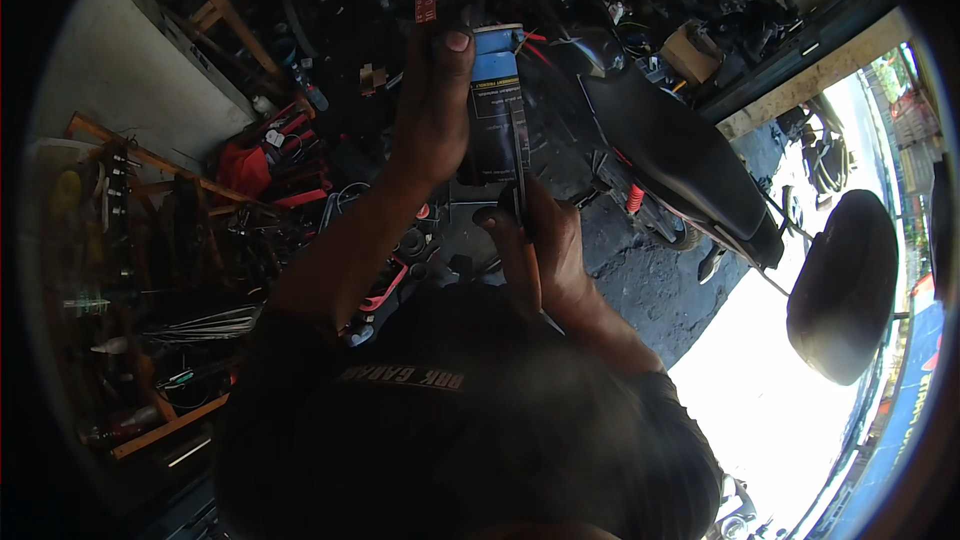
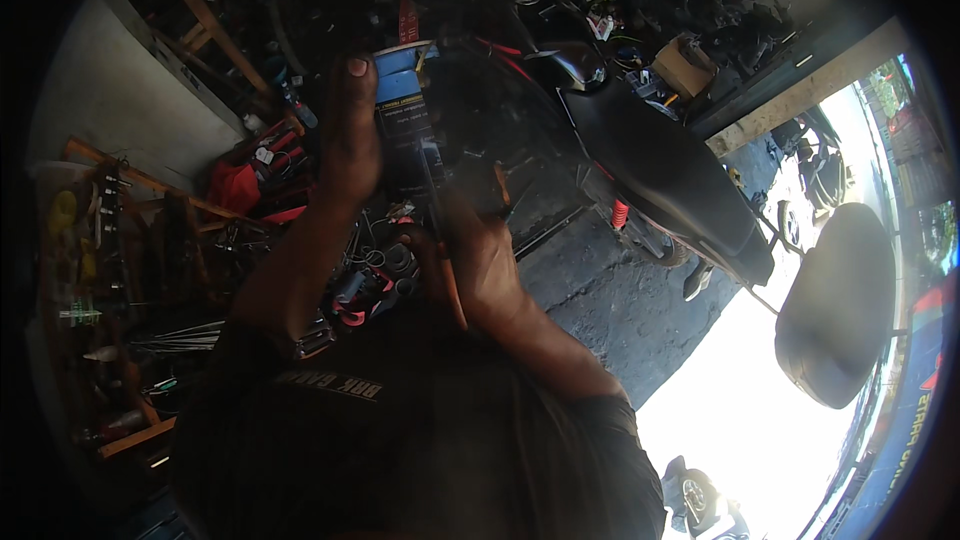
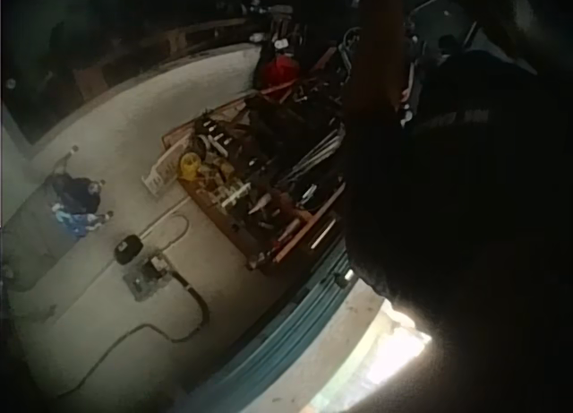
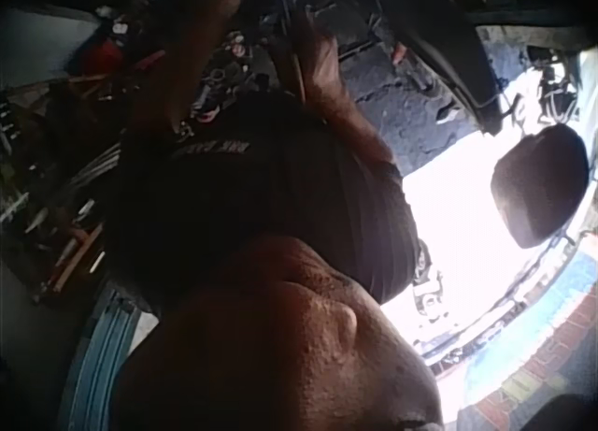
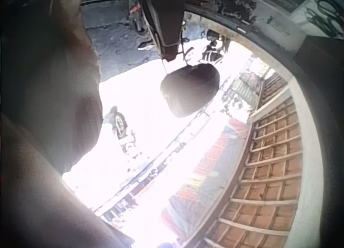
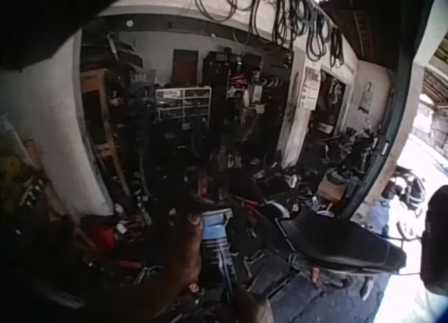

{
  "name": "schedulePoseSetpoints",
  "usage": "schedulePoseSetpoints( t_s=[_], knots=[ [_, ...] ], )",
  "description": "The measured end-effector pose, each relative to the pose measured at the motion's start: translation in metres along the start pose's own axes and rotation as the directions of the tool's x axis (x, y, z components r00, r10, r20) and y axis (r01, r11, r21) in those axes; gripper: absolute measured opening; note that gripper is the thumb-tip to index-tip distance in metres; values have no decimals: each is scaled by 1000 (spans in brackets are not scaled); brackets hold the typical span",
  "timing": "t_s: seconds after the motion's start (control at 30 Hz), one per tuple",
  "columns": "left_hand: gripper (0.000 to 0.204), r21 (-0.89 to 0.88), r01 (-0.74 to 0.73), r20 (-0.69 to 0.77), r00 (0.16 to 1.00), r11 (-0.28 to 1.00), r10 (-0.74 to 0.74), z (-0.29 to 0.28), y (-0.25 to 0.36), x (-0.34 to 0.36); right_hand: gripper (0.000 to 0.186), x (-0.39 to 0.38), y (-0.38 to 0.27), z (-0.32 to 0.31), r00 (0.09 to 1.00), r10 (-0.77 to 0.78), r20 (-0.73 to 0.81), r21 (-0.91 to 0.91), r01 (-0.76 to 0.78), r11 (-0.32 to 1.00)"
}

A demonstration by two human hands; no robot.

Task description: The person cuts a piece of material with scissors, installs brake shoes into a motorcycle wheel hub by hand, and taps the part with a mallet.

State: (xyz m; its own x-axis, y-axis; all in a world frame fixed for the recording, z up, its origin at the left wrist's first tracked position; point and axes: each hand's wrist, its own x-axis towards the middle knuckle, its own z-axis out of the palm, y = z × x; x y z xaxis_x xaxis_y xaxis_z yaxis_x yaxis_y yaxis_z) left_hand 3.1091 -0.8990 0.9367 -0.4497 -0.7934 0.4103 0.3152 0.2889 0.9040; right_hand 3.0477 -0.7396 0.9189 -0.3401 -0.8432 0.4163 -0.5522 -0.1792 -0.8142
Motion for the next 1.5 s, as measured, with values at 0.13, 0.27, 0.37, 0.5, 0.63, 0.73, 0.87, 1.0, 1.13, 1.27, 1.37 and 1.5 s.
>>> schedulePoseSetpoints(
  t_s=[0.13, 0.27, 0.37, 0.5, 0.63, 0.73, 0.87, 1.0, 1.13, 1.27, 1.37, 1.5],
  knots=[
    [50, 4, -2, 17, 1000, 1000, 2, 2, 8, -2, 35, -1, -3, -3, 996, 76, 35, -28, -75, 997],
    [52, -9, 11, 61, 998, 1000, -11, 3, 12, -6, 47, 0, -1, -6, 1000, -18, -14, -12, 18, 1000],
    [52, 72, -52, 0, 999, 996, 53, 9, 19, -8, 55, -1, 1, -7, 1000, -18, -23, -42, 17, 999],
    [47, 54, -97, -7, 995, 994, 98, 10, 14, -7, 46, -2, -2, -6, 998, 7, -59, -12, -8, 1000],
    [48, 12, -109, 9, 994, 994, 109, 7, 12, -7, 40, -3, -4, -2, 996, 38, -83, 42, -34, 999],
    [49, 53, -112, -5, 994, 992, 112, 11, 14, -9, 39, -5, -2, 0, 992, 76, -105, -1, -76, 997],
    [40, 63, -171, -7, 985, 983, 172, 14, 21, -9, 41, -3, 1, -2, 994, 19, -110, -60, -26, 998],
    [40, 22, -130, 40, 991, 991, 129, 10, 18, -9, 44, -3, -4, -8, 998, 45, -41, 105, -40, 994],
    [40, 90, -129, 167, 980, 988, 113, 12, 0, -22, 59, -2, 3, -10, 998, 55, -38, 23, -54, 998],
    [38, 185, -274, 140, 958, 944, 251, 15, -2, -22, 60, 1, 0, -12, 998, 56, -31, 31, -55, 998],
    [39, 148, -187, 129, 977, 971, 168, 14, -1, -23, 46, 1, 4, -10, 999, 27, -41, -73, -30, 997],
    [41, 92, -116, 87, 990, 989, 108, 17, 9, -25, 51, -1, 7, -5, 994, 72, -83, -8, -73, 997]
  ],
)
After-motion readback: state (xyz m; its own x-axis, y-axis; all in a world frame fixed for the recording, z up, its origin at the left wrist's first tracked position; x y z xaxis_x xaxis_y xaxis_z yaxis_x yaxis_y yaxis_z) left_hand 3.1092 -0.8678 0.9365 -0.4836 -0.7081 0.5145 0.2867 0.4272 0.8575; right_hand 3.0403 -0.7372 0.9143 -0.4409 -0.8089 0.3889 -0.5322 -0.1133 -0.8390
